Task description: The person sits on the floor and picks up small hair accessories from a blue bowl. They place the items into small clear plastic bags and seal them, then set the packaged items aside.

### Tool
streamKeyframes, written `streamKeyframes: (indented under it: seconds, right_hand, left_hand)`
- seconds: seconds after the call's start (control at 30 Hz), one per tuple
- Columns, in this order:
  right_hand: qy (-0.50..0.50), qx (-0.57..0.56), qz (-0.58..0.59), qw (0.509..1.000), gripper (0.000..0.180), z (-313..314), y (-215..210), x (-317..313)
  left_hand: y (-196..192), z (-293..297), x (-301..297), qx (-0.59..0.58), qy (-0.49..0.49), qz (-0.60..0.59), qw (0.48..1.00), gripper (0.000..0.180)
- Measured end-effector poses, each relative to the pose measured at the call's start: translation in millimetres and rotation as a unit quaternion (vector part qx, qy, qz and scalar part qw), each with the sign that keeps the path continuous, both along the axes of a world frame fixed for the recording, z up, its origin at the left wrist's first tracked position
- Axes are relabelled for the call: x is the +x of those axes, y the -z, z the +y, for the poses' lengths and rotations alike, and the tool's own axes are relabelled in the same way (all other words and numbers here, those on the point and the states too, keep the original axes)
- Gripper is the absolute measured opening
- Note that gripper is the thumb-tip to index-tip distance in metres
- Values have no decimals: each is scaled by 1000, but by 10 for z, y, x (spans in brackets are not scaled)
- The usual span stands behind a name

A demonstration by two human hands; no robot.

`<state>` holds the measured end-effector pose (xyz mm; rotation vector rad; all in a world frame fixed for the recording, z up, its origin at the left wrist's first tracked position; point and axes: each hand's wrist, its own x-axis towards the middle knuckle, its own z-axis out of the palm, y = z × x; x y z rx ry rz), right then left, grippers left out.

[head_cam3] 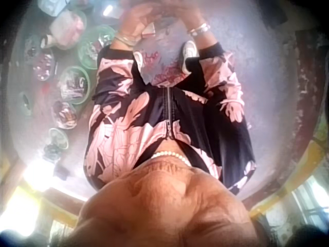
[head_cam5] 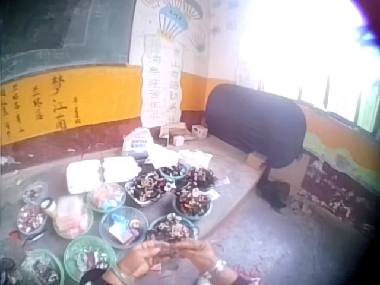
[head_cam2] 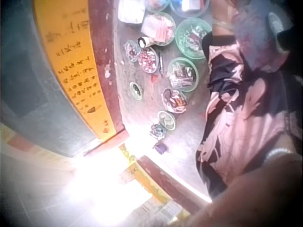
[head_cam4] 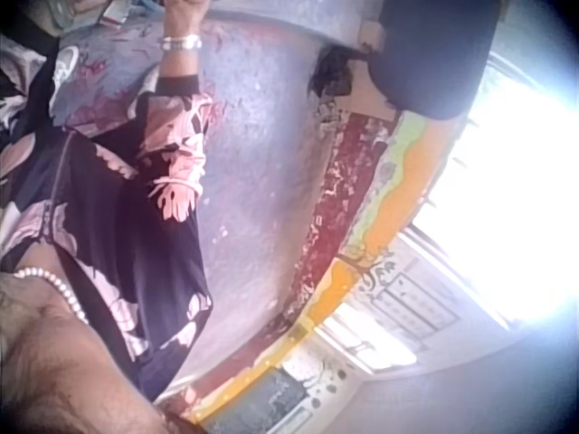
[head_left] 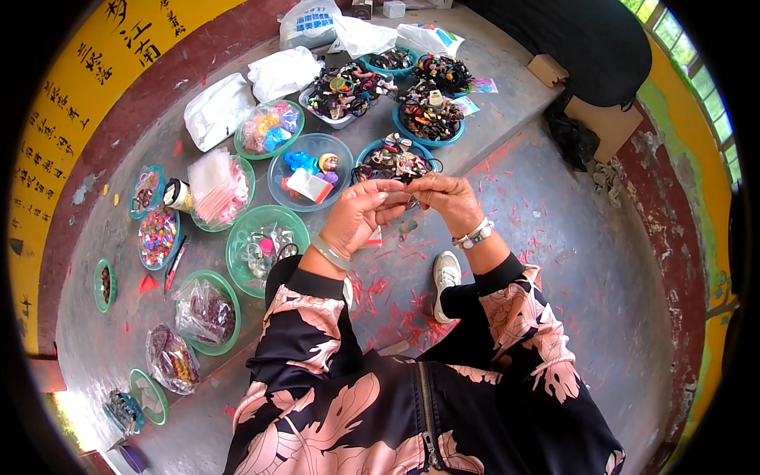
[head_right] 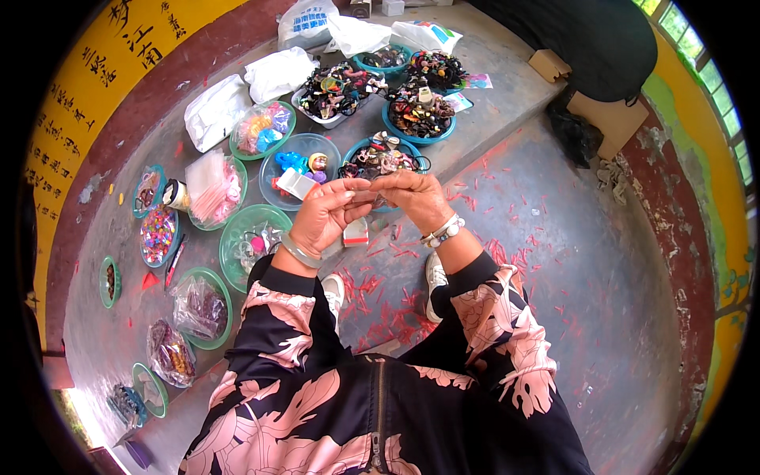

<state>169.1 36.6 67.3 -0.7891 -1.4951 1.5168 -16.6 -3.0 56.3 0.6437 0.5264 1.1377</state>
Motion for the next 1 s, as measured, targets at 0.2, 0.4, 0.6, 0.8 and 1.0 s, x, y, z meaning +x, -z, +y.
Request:
streamKeyframes:
  seconds: [0.2, 0.4, 0.6, 0.8, 1.0]
  right_hand:
    - [-7, 16, -7, 1000, 15, 23, 61, 13]
    - [4, 72, -53, 996, 15, 32, 69, -9]
    - [0, 97, -77, 992, 21, 45, 102, -2]
    - [-14, -6, -25, 1000, 25, 71, -14, 43]
    - [-9, -41, -86, 995, 19, 56, -42, 40]
  left_hand:
    - [-41, 6, 1, -16, -5, -3, 1000, 25]
    - [21, 34, 21, -35, -18, 89, 995, 19]
    - [51, 32, 40, -31, -44, 121, 991, 16]
    - [77, 17, 42, 29, -113, 171, 978, 16]
    - [86, 11, 121, 106, -147, 265, 947, 19]
